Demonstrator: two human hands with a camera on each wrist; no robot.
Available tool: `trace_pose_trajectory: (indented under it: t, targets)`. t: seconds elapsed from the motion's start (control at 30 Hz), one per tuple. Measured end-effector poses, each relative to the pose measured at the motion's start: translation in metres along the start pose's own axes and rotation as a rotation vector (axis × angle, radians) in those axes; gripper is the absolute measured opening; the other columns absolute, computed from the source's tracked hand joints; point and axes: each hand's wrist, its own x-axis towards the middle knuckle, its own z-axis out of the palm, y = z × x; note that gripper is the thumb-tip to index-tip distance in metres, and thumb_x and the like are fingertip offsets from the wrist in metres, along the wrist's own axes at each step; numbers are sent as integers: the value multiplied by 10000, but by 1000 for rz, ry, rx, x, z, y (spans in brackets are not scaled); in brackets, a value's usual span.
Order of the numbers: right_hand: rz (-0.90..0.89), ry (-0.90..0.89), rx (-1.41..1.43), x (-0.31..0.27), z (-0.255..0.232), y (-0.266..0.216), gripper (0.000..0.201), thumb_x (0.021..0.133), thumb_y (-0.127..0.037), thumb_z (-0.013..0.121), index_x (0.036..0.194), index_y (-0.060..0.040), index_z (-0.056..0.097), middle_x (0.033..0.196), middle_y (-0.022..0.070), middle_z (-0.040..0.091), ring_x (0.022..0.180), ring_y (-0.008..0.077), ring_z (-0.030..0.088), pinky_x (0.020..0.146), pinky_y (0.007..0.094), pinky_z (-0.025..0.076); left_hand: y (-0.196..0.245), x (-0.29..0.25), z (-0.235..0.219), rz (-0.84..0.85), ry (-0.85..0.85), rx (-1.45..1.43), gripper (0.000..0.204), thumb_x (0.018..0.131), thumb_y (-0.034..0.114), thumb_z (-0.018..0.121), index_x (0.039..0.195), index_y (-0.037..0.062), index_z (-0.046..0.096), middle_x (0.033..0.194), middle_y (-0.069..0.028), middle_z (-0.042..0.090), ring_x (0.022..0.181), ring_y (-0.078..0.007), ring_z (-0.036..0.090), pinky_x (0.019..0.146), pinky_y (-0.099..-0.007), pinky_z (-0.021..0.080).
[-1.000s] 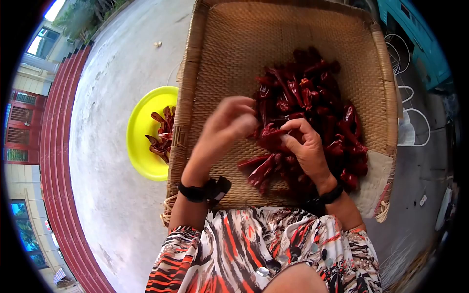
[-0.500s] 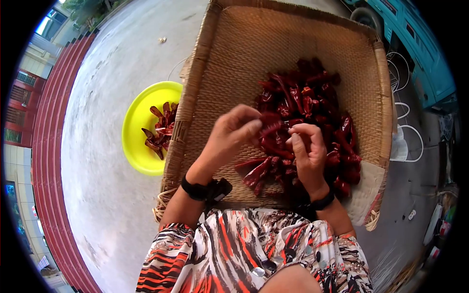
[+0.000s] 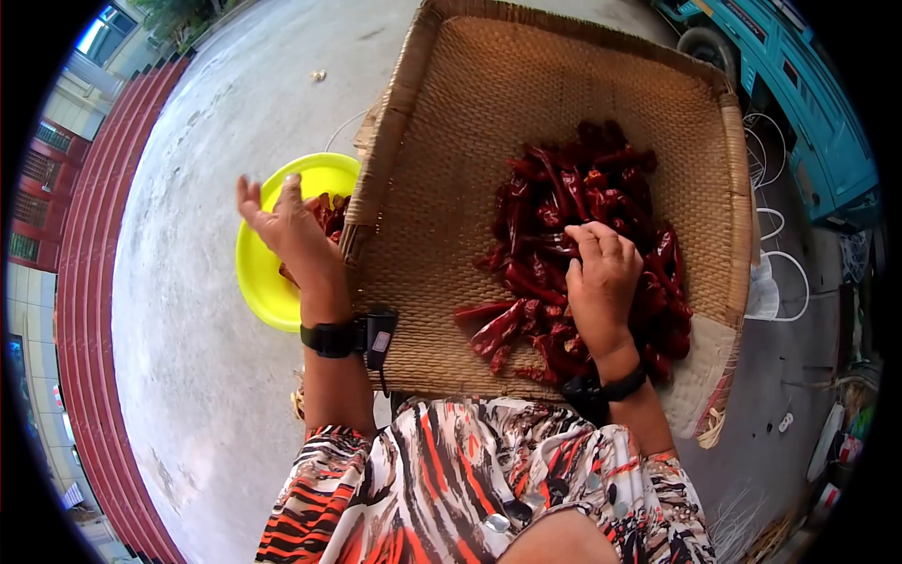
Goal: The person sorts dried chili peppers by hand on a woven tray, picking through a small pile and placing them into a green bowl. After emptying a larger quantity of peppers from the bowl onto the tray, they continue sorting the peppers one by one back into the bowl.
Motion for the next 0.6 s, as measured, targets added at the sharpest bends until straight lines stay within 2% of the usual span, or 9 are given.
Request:
trace_pose_trajectory:
  t: [0.1, 0.17, 0.23, 0.37, 0.43, 0.47, 0.53, 0.57, 0.6]
  targets:
    - [-13, -14, 3, -2, 2, 4, 340, 779, -68, 705, 1109, -131, 659, 1094, 31, 605, 1058, 240, 534, 977, 423, 391, -5, -8, 1, -202, -502, -58, 359, 937, 93, 602, 1285, 40, 529, 1090, -60, 628, 924, -133, 628, 728, -250, 501]
    - [-4, 47, 93, 1, -1, 0, 292, 812, -110, 712, 1100, -121, 664, 1048, 45, 620, 1030, 246, 545, 965, 421, 395, -6, -27, 6, -250, -980, -37, 278, 935, 99, 614, 1201, 24, 590, 1066, -22, 624, 920, -109, 617, 750, -236, 502]
    - [102, 55, 316, 1, -4, -2, 267, 844, -123, 704, 1106, -105, 659, 997, 70, 627, 984, 261, 561, 923, 412, 420, -8, -52, 11, -289, -1286, 53, 360, 947, 144, 630, 1268, 6, 541, 1062, -46, 628, 925, -114, 611, 764, -252, 510]
    - [91, -16, 633, 2, -9, -8, 230, 880, -113, 685, 1102, -67, 649, 936, 104, 630, 902, 285, 580, 821, 389, 466, -4, -90, 16, -538, -1535, 63, 544, 970, 276, 627, 1380, -24, 432, 1043, -82, 624, 903, -137, 624, 787, -281, 526]
    - [21, -70, 682, -3, -7, -8, 213, 880, -82, 678, 1089, -50, 647, 937, 110, 626, 872, 282, 584, 784, 374, 479, -2, -102, 17, -555, -1540, -110, 458, 981, 271, 610, 1311, -29, 503, 1044, -70, 638, 882, -127, 628, 785, -271, 522]
    - [15, -95, 745, -5, -7, -10, 212, 879, -81, 679, 1086, -49, 647, 934, 110, 625, 872, 282, 584, 785, 375, 479, -13, -101, 16, -467, -1567, -50, 353, 987, 238, 601, 1228, -19, 573, 1021, -44, 657, 865, -107, 628, 780, -253, 518]
    - [5, -159, 836, -2, -13, -13, 207, 892, -89, 660, 1094, -51, 646, 963, 107, 630, 913, 286, 586, 836, 384, 470, -3, -100, 16, -618, -1452, -159, 293, 989, 213, 594, 1186, -3, 601, 990, -30, 666, 851, -97, 627, 773, -246, 515]
    - [-40, -74, 737, 1, -12, -11, 203, 897, -89, 648, 1097, -53, 647, 980, 108, 631, 931, 287, 584, 854, 384, 465, 0, -99, 16, -691, -1392, -210, 264, 990, 201, 590, 1165, 4, 615, 975, -23, 671, 845, -92, 627, 770, -242, 514]
    - [-83, 11, 639, 4, -11, -10, 200, 903, -90, 637, 1100, -55, 648, 998, 109, 632, 950, 288, 581, 872, 385, 460, -4, -91, 16, -552, -1390, -140, 224, 989, 177, 586, 1146, 20, 621, 975, -17, 678, 837, -80, 625, 759, -238, 513]
